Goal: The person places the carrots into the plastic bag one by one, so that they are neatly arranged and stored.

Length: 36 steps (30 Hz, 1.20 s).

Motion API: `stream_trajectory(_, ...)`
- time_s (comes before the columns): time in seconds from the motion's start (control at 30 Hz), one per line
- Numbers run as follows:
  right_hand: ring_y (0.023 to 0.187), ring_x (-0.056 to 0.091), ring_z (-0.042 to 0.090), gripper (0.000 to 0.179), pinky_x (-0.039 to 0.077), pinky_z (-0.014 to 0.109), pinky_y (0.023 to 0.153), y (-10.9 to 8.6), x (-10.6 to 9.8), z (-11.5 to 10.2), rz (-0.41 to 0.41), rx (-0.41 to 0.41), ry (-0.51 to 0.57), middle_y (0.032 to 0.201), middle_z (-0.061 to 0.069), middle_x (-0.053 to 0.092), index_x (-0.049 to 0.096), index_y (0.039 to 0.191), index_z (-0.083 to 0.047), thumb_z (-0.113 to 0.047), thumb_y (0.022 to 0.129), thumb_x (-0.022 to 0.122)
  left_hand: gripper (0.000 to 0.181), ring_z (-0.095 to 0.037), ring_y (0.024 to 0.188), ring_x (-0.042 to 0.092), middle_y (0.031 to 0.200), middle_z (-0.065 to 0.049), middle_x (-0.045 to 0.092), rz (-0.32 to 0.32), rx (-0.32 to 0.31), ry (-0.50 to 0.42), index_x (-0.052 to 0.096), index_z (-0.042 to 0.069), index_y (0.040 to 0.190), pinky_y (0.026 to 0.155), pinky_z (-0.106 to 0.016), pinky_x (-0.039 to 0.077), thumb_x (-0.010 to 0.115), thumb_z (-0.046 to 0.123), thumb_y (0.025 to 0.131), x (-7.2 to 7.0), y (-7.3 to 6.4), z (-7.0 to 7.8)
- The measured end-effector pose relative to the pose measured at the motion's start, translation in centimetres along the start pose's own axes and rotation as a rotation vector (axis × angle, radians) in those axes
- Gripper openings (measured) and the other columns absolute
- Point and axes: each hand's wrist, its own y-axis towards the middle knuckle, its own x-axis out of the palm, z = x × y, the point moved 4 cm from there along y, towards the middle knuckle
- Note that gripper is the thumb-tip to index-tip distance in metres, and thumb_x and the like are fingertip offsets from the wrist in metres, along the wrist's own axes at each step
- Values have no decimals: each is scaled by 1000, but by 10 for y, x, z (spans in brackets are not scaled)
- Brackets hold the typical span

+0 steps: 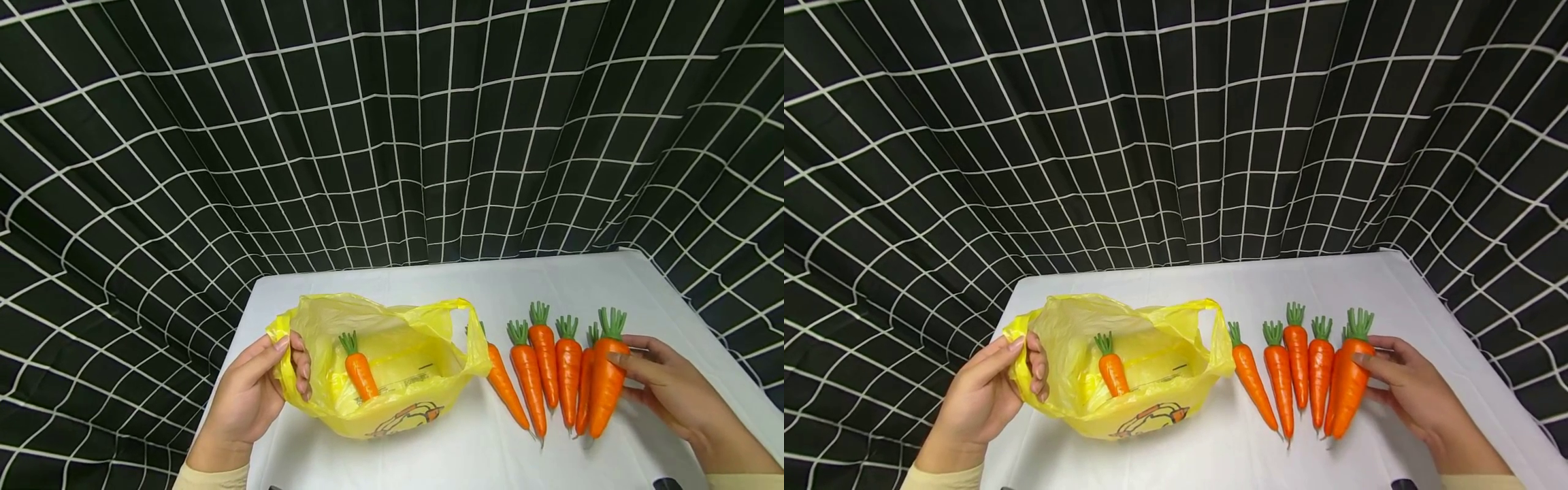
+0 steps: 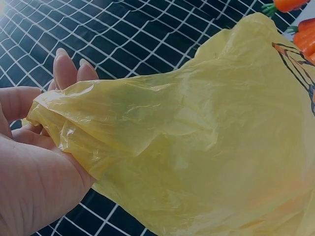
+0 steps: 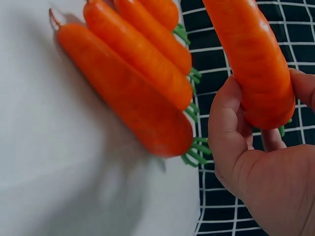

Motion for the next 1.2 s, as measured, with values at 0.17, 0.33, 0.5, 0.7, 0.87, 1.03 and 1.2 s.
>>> stream_trajectory(0.17,99,65,13,63,65,37,85,-2,2,-6,4,-2,-12,124,-3,56,29,153,7,-26,113,65,37,-20,84,66,100,-10,68,-9,1,-5,61,0,123,75,-30,61,25,7,120,0,1,0)
stream_trajectory(0.33,100,65,15,54,65,38,84,-4,6,-13,-10,-28,33,119,-10,60,33,149,2,-22,113,65,37,-20,84,66,100,-10,68,-11,2,-7,61,0,123,75,-30,61,24,7,120,0,1,1)
stream_trajectory(0.5,100,65,14,47,66,38,84,-4,10,-18,-18,-27,92,118,-12,61,38,147,-4,-19,112,66,38,-20,84,66,100,-10,68,-14,2,-9,61,0,123,75,-30,61,24,7,120,0,1,1)
stream_trajectory(0.7,101,66,16,39,66,39,83,-7,15,-28,-31,-52,127,119,-10,63,44,143,-10,-15,111,66,38,-20,84,66,100,-10,68,-29,8,-10,60,0,123,76,-31,61,23,7,120,-1,1,1)
stream_trajectory(0.87,102,67,16,33,66,39,82,-10,22,-37,-32,-77,152,119,-8,64,49,138,-15,-12,111,66,38,-20,84,66,101,-10,68,-31,9,-15,60,0,124,76,-31,61,23,7,120,-1,1,1)
stream_trajectory(1.03,102,66,17,35,66,39,80,-13,31,-46,-35,-103,189,120,-6,64,47,140,-12,-9,110,65,37,-19,84,66,100,-9,67,-17,4,-8,60,0,123,76,-30,61,24,7,120,-1,0,1)
stream_trajectory(1.2,103,65,18,35,65,37,81,-13,39,-53,-34,-120,169,121,-5,63,47,140,-12,-10,111,65,36,-19,83,65,99,-9,67,-6,3,8,60,1,122,75,-30,61,25,8,120,-1,0,1)
